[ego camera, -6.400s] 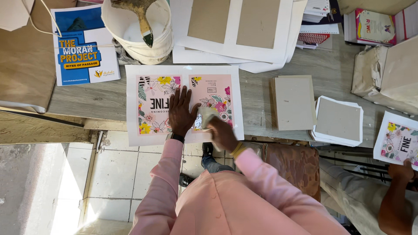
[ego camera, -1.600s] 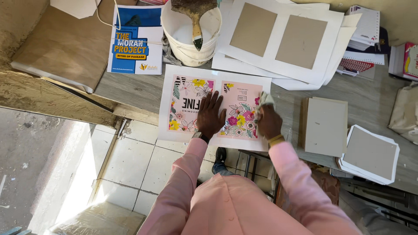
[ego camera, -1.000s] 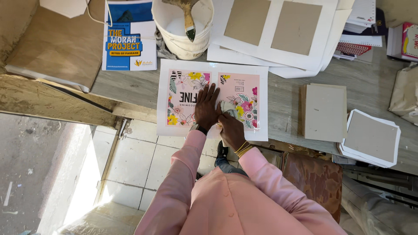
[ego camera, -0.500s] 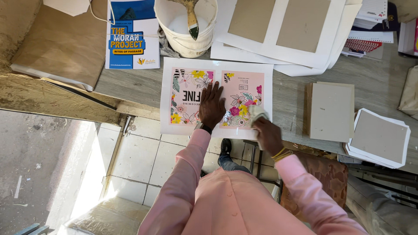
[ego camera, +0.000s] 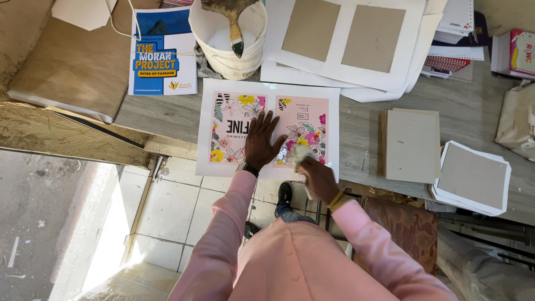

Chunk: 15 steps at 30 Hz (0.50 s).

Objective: The person wipes a printed paper on a table with a cloth. Then, the person picks up a rectangular board and applies a white substance to it using a brush, repeatedly dipping the brush into a bucket.

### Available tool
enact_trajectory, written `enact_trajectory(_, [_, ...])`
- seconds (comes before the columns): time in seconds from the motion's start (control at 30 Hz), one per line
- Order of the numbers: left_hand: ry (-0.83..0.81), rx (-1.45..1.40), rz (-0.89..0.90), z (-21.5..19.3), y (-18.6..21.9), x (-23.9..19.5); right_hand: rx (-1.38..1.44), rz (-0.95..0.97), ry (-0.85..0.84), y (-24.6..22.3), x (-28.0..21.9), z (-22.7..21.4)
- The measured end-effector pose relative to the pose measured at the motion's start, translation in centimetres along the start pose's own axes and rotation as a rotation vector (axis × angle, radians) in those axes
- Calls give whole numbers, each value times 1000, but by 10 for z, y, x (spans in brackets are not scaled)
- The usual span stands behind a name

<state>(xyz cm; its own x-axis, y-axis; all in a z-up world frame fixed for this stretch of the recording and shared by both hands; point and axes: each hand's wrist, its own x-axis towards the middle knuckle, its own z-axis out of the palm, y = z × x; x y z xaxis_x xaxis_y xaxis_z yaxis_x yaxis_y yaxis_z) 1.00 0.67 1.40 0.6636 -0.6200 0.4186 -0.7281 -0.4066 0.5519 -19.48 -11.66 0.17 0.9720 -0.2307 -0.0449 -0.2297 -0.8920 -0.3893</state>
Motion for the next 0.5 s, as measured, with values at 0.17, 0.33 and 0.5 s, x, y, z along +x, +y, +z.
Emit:
enact_trajectory(0.17, [-56,135,51,2,1,-4,63,226,9,54,-26,-17])
enact_trajectory(0.33, [-65,180,91,6,-1,-3,18,358,-3,64,-10,-17])
enact_trajectory(0.5, [-92,187,87,7,2,-6,-67,387,-28,86,37,-34])
